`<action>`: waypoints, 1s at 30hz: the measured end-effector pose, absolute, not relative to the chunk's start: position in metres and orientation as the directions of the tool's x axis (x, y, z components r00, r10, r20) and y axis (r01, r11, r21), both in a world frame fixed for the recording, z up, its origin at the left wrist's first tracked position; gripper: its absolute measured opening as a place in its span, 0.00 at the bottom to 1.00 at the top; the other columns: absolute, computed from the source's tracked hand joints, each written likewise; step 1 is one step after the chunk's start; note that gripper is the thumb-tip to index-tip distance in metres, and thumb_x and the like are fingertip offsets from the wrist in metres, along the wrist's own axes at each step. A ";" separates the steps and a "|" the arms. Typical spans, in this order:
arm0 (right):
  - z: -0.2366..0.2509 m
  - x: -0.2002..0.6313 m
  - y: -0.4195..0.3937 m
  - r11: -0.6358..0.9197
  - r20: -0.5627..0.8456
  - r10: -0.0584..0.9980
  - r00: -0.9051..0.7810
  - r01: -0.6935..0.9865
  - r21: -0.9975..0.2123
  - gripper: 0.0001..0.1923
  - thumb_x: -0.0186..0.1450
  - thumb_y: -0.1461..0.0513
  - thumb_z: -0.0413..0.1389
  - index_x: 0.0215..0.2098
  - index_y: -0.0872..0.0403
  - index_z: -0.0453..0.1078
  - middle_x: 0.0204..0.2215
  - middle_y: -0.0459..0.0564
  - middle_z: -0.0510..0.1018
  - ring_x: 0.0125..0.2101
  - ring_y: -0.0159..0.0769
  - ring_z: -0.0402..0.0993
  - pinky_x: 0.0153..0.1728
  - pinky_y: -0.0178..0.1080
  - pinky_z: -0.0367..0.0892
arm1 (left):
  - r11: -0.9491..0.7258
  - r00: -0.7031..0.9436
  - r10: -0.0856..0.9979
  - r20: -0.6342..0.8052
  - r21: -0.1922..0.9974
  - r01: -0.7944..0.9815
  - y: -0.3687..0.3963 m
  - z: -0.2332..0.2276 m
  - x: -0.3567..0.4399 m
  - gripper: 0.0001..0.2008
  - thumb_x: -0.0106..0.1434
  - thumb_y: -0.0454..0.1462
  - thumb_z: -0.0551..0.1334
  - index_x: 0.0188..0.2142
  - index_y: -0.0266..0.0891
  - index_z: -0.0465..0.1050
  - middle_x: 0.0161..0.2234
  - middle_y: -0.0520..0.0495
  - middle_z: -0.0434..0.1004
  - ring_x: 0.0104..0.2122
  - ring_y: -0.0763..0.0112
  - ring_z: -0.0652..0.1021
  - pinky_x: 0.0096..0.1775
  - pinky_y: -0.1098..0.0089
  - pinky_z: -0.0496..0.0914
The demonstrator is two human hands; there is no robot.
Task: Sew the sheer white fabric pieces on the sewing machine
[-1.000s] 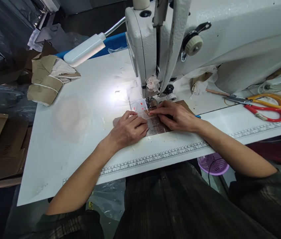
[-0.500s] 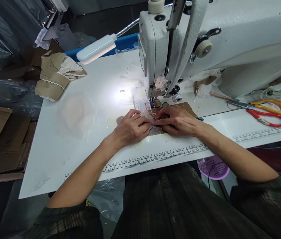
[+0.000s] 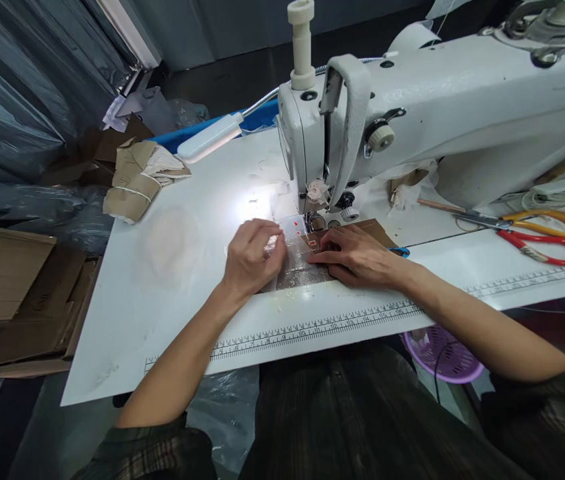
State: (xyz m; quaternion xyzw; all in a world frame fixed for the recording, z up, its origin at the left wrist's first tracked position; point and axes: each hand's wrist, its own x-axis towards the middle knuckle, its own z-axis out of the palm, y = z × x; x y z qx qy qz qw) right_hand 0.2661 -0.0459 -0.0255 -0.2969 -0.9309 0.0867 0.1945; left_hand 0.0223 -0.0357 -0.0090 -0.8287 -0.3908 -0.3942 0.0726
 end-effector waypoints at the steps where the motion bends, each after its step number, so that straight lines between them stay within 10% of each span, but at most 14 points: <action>1: -0.026 0.266 -0.046 0.807 0.316 0.589 -0.744 0.522 -0.275 0.17 0.67 0.64 0.51 0.51 0.49 0.75 0.41 0.55 0.72 0.44 0.44 0.67 0.44 0.47 0.63 | -0.716 0.451 0.591 0.669 0.178 0.675 -0.037 -0.010 0.024 0.04 0.64 0.32 0.60 0.35 0.37 0.74 0.35 0.45 0.79 0.35 0.67 0.78 0.35 0.64 0.72; 18: -0.020 0.262 -0.053 0.794 0.287 0.606 -0.741 0.582 -0.175 0.16 0.69 0.65 0.50 0.53 0.53 0.73 0.41 0.57 0.73 0.43 0.46 0.67 0.44 0.48 0.64 | -0.790 0.754 0.552 0.356 -0.066 0.610 -0.033 -0.018 0.027 0.14 0.68 0.39 0.57 0.49 0.36 0.72 0.52 0.38 0.76 0.39 0.58 0.74 0.39 0.58 0.65; 30: -0.019 0.249 -0.053 0.650 0.205 0.754 -0.624 0.754 -0.096 0.16 0.69 0.67 0.47 0.52 0.57 0.70 0.43 0.61 0.70 0.42 0.47 0.65 0.42 0.46 0.64 | -0.782 0.727 0.614 0.306 0.117 0.612 0.002 -0.019 0.032 0.17 0.70 0.41 0.55 0.51 0.35 0.72 0.54 0.39 0.76 0.45 0.56 0.74 0.47 0.53 0.64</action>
